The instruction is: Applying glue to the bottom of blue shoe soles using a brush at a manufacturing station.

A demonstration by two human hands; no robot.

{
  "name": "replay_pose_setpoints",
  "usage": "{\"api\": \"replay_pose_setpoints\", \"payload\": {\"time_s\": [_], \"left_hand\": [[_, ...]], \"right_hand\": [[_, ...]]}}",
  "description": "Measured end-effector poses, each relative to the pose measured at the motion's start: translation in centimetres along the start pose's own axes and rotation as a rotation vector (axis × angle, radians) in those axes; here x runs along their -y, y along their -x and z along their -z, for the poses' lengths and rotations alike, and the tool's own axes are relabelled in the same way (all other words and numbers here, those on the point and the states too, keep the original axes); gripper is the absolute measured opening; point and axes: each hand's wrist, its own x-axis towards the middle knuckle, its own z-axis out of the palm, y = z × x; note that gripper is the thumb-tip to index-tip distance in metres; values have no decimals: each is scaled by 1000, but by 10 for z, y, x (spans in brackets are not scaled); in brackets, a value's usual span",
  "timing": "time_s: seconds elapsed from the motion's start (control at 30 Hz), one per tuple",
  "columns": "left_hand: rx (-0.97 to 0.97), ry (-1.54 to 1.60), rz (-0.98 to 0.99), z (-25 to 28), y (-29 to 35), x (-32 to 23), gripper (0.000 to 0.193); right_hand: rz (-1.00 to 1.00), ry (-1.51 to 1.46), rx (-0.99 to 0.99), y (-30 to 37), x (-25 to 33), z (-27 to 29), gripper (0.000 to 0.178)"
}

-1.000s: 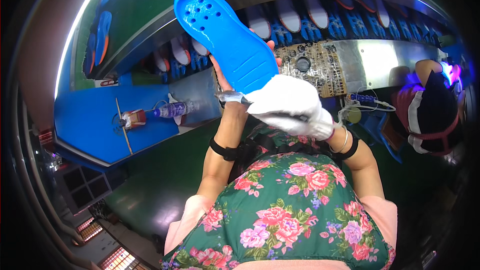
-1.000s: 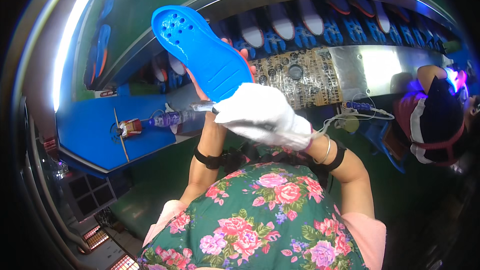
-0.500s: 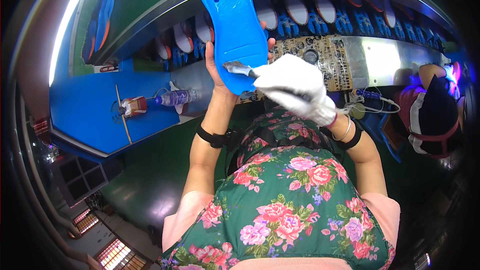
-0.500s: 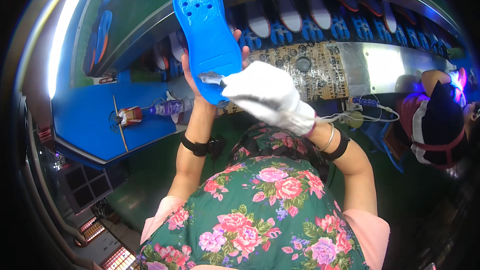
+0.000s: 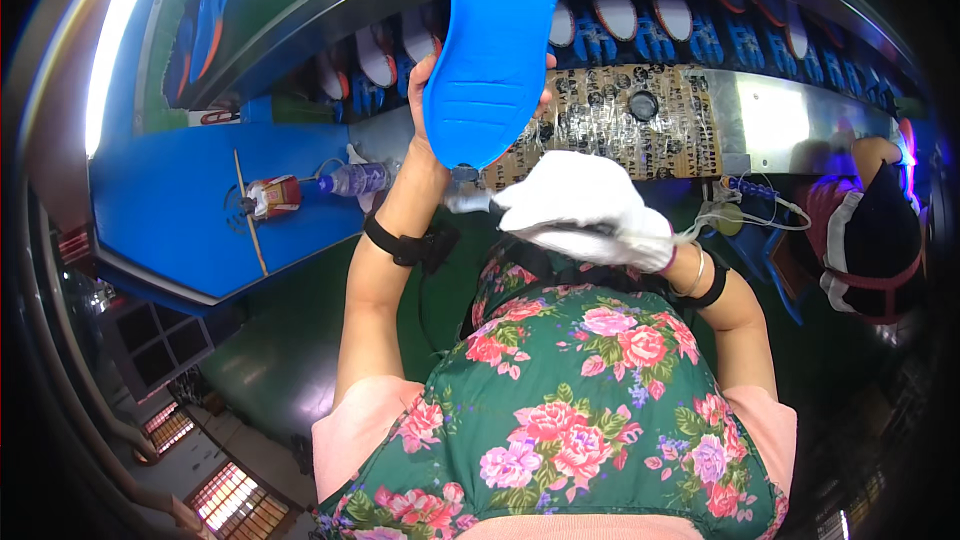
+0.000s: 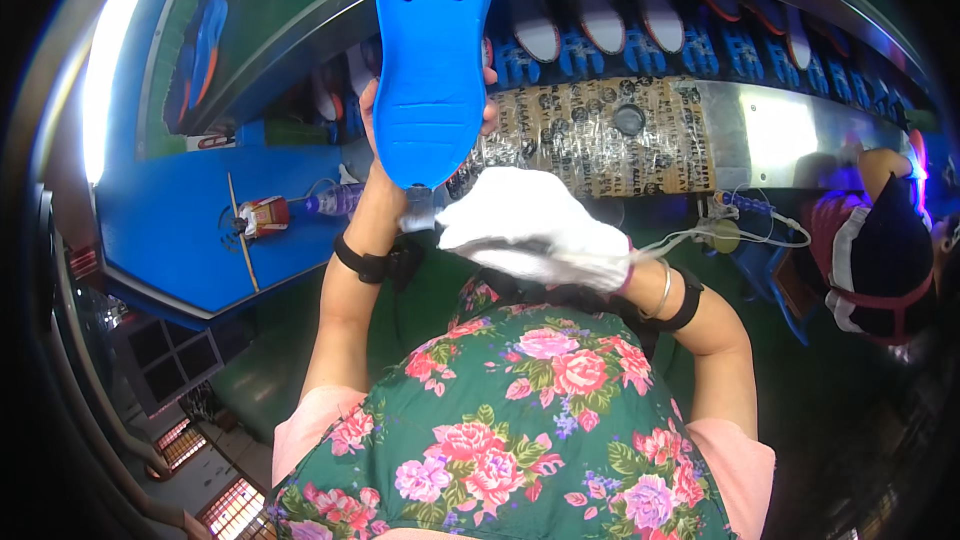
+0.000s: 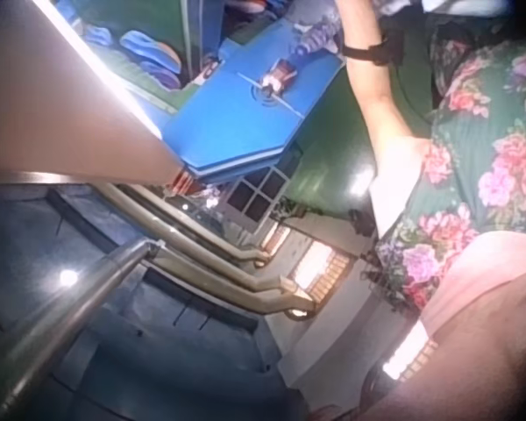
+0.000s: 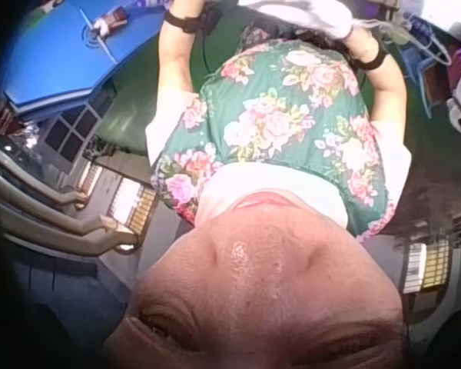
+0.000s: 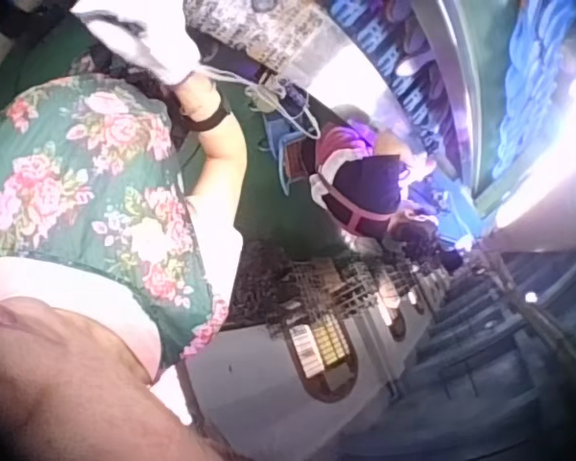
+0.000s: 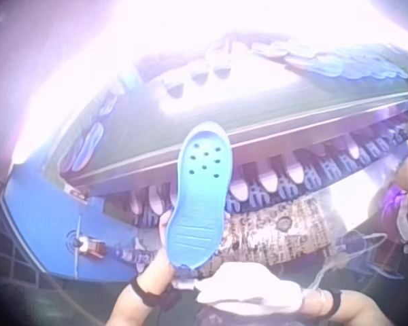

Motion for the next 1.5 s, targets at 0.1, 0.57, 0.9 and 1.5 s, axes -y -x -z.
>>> {"api": "replay_pose_setpoints", "payload": {"time_s": [0.1,0.57,0.9,1.5], "left_hand": [[86,33,75,3,2,-10,114],[91,201,230,28,20,-40,93],[104,71,151,22,11,-44,107],[56,70,-179,3,78,-52,113]], "right_hand": [[-98,-76,-73,-7,-5,0,17],[123,250,-128,-16,-14,-14,31],[-140,10,-132,-26,-8,-33,16],[-281,-112,-367,-49,-11,3,16]]}}
